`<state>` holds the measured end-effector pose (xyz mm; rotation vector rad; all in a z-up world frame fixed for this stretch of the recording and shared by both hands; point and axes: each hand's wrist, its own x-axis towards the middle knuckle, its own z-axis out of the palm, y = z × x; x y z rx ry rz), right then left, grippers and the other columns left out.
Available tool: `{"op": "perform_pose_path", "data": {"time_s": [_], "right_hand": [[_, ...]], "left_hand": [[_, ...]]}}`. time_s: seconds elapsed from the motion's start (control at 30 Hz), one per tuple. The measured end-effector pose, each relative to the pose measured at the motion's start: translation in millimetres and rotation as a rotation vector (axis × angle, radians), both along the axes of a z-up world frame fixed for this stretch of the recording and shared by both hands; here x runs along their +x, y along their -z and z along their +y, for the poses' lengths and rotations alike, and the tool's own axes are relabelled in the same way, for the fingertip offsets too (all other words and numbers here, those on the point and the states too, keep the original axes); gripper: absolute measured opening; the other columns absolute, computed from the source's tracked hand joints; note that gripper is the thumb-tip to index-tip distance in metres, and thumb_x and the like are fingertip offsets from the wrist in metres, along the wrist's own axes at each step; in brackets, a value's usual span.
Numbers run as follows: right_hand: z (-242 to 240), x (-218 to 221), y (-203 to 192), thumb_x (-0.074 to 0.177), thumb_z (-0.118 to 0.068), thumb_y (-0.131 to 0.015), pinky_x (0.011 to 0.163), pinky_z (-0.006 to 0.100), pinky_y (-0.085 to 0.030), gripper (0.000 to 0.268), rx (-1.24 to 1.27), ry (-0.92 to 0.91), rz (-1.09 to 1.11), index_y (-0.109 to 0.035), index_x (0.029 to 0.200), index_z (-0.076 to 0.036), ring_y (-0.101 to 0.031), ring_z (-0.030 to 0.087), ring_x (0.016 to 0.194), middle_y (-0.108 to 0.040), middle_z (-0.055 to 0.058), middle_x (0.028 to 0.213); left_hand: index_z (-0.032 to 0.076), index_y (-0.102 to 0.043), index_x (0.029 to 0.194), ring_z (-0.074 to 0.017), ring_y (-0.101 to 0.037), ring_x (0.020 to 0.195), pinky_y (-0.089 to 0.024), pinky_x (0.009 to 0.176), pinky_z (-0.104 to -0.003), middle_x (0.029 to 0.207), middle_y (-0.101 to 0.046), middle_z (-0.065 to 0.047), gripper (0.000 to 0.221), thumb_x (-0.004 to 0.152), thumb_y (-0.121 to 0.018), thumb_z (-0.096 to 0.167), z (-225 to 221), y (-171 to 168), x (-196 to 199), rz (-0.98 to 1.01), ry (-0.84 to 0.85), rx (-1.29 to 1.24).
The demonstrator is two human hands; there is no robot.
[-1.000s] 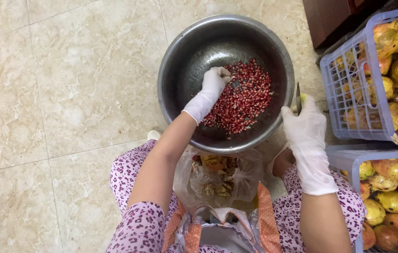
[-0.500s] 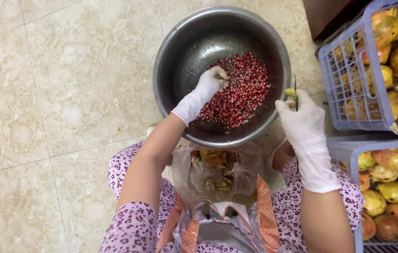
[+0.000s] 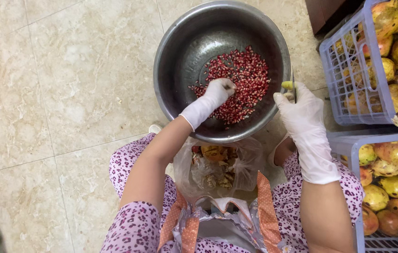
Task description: The person sits on the floor and uses a knife to cut open pomegranates, then separates the seeds into a metal bowl. The person handles the fruit one at a time, discarding the peels into a plastic bag.
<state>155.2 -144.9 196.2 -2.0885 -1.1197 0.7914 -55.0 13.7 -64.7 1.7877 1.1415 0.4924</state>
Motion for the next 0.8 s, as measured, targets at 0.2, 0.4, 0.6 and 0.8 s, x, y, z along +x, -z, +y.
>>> {"op": "perform_pose_path", "data": {"time_s": [0.2,0.4,0.6,0.8], "right_hand": [[1,-1,0,0.09,-0.027,-0.079,0.07,0.028,-0.053,0.039,0.01,-0.005,0.035,-0.071,0.122,-0.007,-0.066,0.012,0.076,-0.072,0.004,0.087],[-2,-6,-1,0.091,-0.024,-0.075,0.063,0.03,-0.053,0.035,-0.03,-0.006,0.163,-0.07,0.122,-0.007,-0.066,0.013,0.071,-0.07,0.001,0.087],[-10,-35,-13,0.091,-0.02,-0.071,0.055,0.023,-0.051,0.033,-0.078,-0.125,0.337,-0.067,0.123,-0.011,-0.063,0.006,0.063,-0.073,-0.003,0.089],[-14,-69,-13,0.092,-0.021,-0.072,0.052,0.026,-0.048,0.032,-0.05,-0.253,0.388,-0.069,0.121,-0.007,-0.057,0.009,0.057,-0.07,0.003,0.085]], "left_hand": [[0.008,-0.071,0.097,-0.0083,-0.063,0.06,-0.048,0.051,-0.024,0.084,-0.077,-0.004,0.007,0.091,-0.074,0.01,11,-47,-26,-0.142,-0.202,-0.644],[0.005,-0.07,0.103,-0.007,-0.062,0.062,-0.045,0.05,-0.022,0.088,-0.078,-0.007,0.011,0.093,-0.066,0.005,-11,-100,-52,-0.295,-0.208,-0.679],[0.004,-0.076,0.109,-0.006,-0.059,0.061,-0.046,0.052,-0.021,0.092,-0.079,-0.006,0.021,0.091,-0.067,0.002,-46,-153,-67,-0.327,-0.214,-0.659],[0.004,-0.075,0.108,-0.0061,-0.059,0.062,-0.046,0.053,-0.021,0.088,-0.076,-0.004,0.021,0.097,-0.068,0.02,-75,-179,-63,-0.402,-0.221,-0.65]]}}
